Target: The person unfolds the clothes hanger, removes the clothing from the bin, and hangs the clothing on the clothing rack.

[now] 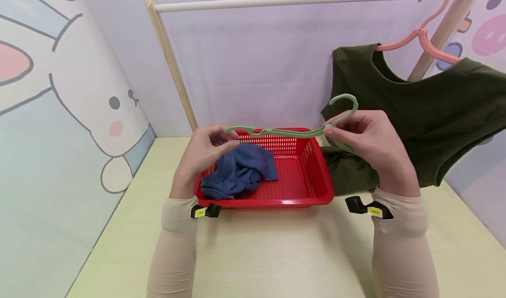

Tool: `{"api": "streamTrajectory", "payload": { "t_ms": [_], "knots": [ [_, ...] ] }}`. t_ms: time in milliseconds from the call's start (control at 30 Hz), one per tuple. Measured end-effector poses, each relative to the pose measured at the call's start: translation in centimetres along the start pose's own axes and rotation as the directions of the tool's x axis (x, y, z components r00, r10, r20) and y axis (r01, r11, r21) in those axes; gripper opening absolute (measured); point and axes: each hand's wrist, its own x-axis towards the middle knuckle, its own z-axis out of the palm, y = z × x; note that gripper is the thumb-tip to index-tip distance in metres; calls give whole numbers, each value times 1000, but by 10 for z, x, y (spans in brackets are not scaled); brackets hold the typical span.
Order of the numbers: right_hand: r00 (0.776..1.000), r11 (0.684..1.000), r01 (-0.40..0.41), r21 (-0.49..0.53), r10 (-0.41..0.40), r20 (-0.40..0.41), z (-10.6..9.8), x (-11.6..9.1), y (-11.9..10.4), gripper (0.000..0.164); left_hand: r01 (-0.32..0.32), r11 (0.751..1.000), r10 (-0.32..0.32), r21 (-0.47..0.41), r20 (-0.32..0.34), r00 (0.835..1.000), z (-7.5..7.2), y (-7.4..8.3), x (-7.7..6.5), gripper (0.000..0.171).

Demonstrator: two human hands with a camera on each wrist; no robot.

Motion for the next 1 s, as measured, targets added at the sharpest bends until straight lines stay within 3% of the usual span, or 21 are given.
{"api": "streamTrajectory", "payload": {
  "t_ms": [567,1000],
  "knots": [
    [997,998,31,59,-27,-74,-8,0,5,25,9,1000,-10,-14,-102,995,-22,-10,-6,20],
    [995,1000,-16,27,19,-101,-10,-1,6,26,12,1000,-12,-2,-165,986,-31,-12,-10,28]
  ]
}}
